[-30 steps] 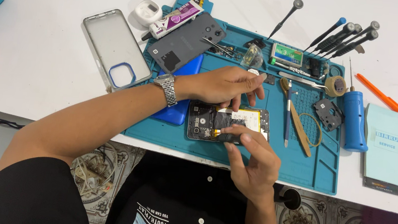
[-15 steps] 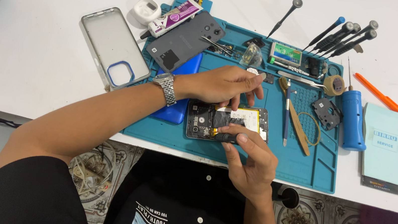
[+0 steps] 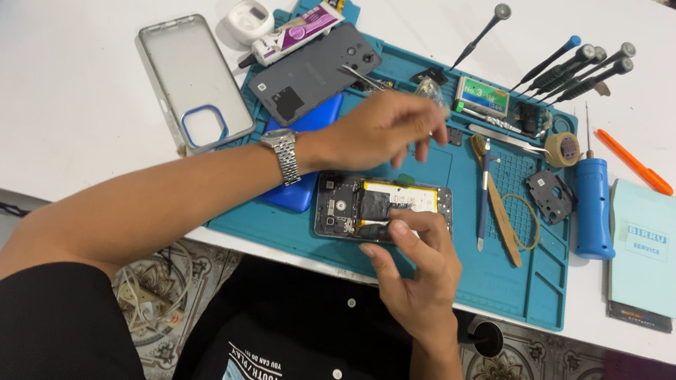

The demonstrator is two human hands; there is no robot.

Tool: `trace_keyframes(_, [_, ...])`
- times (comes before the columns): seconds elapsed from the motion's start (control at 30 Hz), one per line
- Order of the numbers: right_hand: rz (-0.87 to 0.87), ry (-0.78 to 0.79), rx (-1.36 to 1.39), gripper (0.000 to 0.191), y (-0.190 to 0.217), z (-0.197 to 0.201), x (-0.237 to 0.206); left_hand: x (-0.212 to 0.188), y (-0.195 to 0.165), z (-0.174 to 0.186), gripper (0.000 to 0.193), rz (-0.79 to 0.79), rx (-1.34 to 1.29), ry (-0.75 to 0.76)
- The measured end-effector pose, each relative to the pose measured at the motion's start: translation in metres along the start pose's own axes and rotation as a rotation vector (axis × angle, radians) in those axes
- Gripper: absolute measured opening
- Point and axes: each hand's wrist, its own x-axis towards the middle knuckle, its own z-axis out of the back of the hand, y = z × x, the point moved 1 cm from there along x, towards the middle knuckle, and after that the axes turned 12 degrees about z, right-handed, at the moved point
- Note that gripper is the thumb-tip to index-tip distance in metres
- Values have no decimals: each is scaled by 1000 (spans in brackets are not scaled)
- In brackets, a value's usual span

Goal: The person repairs a disassembled smartphone on a blue silicone work mat. They use a screwdriver to unscrew and adjust internal components, reposition the phone body, and brush the interior with a wooden-handled brush while handling the battery and small parts.

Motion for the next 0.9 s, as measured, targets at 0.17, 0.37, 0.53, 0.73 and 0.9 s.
trace_keyframes(0.17, [25,2,89,65,23,43,34,5,-54,-2,34,-226,336,-275])
trace_keyframes(0.37, [20,-6,165,64,32,126,62,39,-119,-32,20,-422,938,-190])
trace_keyframes(0.53, [-18,-39,198,67,34,193,59,68,-161,-73,23,-368,1069,-99])
trace_keyframes(0.73, [-27,-26,271,68,38,257,53,90,-196,-123,23,-346,1036,-69])
trace_keyframes(0.9, [24,-5,206,65,45,297,41,102,-207,-160,25,-411,991,-111])
